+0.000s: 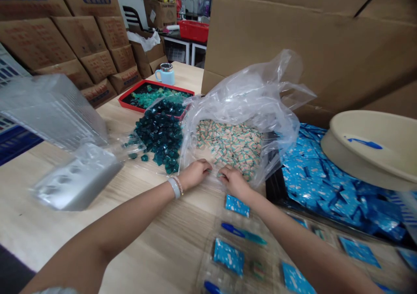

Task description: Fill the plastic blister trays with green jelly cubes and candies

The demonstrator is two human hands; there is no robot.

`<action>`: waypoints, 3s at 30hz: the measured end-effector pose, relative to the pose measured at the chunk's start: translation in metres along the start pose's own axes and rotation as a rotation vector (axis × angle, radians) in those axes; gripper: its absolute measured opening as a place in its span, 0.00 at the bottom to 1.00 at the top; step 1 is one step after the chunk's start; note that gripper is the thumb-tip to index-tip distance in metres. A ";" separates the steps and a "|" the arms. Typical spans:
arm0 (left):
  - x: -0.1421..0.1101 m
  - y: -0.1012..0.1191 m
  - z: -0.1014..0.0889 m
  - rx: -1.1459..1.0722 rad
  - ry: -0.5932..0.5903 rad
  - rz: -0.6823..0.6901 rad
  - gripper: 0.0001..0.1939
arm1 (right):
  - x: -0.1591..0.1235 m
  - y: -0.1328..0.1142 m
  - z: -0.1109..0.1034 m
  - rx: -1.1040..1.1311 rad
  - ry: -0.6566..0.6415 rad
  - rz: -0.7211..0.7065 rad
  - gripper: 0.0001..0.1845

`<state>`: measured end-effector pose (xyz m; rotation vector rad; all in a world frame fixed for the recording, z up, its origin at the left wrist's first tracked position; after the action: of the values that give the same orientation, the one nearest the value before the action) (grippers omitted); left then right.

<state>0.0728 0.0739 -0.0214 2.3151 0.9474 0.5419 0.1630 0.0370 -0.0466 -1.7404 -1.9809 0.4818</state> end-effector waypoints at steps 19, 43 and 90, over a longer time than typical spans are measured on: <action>0.040 -0.021 0.025 0.104 -0.048 -0.389 0.10 | 0.022 0.028 -0.009 0.053 -0.063 0.025 0.11; 0.018 0.002 0.015 0.169 -0.037 0.027 0.10 | 0.069 0.007 -0.003 -0.285 -0.194 -0.141 0.17; 0.024 -0.002 0.013 0.153 0.052 -0.023 0.16 | 0.023 -0.005 -0.009 -0.117 0.030 0.163 0.15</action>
<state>0.0952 0.0882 -0.0287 2.4323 1.0719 0.5388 0.1619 0.0583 -0.0340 -1.9803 -1.8891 0.3977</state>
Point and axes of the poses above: each hand's wrist, its own x-axis towards the middle knuckle, its own z-axis out of the palm, y = z × x, the point moved 9 cm from there along x, towards the middle knuckle, and after that the axes turned 9 degrees about y, right-handed, at the moved point
